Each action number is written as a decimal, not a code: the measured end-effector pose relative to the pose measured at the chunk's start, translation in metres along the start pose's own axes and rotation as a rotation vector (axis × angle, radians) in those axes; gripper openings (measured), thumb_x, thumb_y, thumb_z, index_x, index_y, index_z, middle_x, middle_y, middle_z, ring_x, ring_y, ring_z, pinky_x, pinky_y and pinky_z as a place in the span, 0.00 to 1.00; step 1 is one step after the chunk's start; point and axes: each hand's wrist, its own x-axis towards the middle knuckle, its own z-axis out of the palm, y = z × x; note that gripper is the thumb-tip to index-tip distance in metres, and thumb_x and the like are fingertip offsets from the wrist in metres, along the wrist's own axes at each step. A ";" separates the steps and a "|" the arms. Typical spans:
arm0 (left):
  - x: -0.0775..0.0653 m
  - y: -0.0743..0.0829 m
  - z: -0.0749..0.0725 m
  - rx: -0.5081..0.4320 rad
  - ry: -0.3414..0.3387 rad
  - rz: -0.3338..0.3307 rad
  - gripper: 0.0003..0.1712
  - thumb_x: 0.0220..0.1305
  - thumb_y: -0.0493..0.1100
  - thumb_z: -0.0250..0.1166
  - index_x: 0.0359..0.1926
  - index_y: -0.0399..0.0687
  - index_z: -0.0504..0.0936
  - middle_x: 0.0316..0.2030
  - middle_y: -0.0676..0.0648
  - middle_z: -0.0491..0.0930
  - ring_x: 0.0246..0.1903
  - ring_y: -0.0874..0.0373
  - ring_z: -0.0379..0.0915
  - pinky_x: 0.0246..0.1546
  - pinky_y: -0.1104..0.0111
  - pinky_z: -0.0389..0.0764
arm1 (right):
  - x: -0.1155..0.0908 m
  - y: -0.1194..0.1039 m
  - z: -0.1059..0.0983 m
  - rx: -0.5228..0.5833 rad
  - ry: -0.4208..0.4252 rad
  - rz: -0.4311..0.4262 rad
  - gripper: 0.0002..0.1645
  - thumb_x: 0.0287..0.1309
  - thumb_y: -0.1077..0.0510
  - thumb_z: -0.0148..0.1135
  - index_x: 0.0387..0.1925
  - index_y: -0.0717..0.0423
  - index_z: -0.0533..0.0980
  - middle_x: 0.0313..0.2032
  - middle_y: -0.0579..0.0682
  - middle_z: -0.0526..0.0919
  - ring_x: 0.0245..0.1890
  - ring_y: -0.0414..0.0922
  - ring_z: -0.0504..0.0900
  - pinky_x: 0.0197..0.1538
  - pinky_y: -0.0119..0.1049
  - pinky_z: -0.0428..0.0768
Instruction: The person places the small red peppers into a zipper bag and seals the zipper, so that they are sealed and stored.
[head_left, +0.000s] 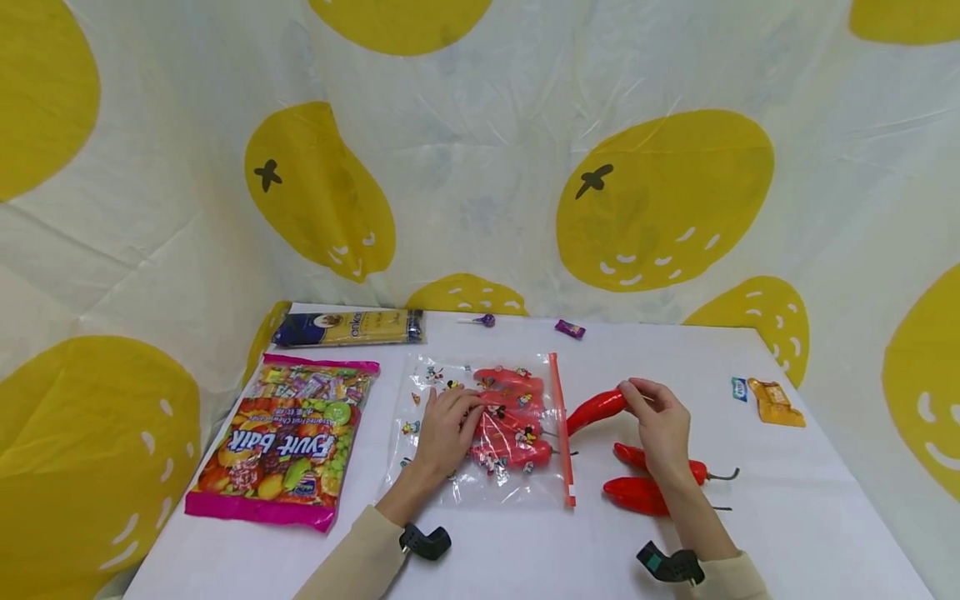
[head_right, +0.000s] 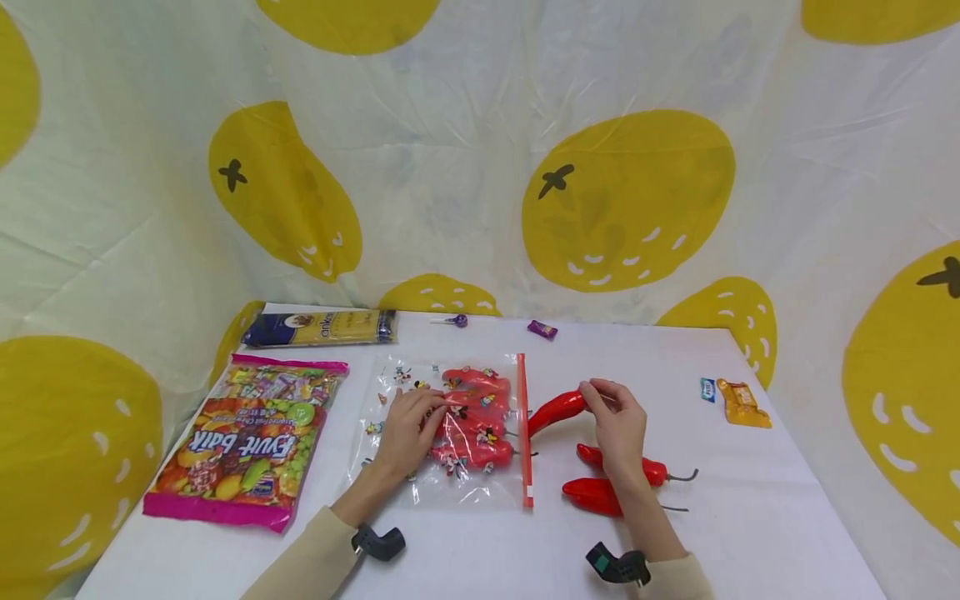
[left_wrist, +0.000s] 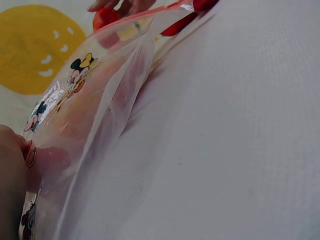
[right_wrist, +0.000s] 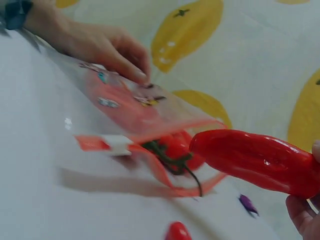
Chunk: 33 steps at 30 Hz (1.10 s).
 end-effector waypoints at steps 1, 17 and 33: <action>0.000 0.000 0.000 -0.001 0.004 0.002 0.08 0.65 0.47 0.59 0.42 0.55 0.82 0.47 0.53 0.82 0.57 0.48 0.73 0.61 0.34 0.55 | -0.002 0.000 0.003 0.004 -0.026 0.008 0.37 0.51 0.29 0.56 0.59 0.38 0.69 0.55 0.45 0.77 0.47 0.35 0.79 0.64 0.45 0.71; 0.005 0.002 -0.004 0.002 0.017 0.013 0.07 0.64 0.47 0.60 0.41 0.57 0.82 0.45 0.54 0.82 0.55 0.49 0.73 0.60 0.33 0.58 | -0.025 0.021 0.007 -0.068 -0.345 0.066 0.40 0.50 0.30 0.59 0.60 0.45 0.67 0.56 0.49 0.74 0.50 0.44 0.78 0.51 0.35 0.81; 0.004 0.008 -0.005 0.011 0.066 0.024 0.07 0.62 0.45 0.61 0.40 0.55 0.82 0.43 0.54 0.83 0.50 0.50 0.77 0.57 0.35 0.62 | -0.043 0.024 0.031 -0.083 -0.415 -0.086 0.22 0.56 0.46 0.64 0.51 0.48 0.77 0.50 0.50 0.80 0.50 0.45 0.78 0.46 0.31 0.82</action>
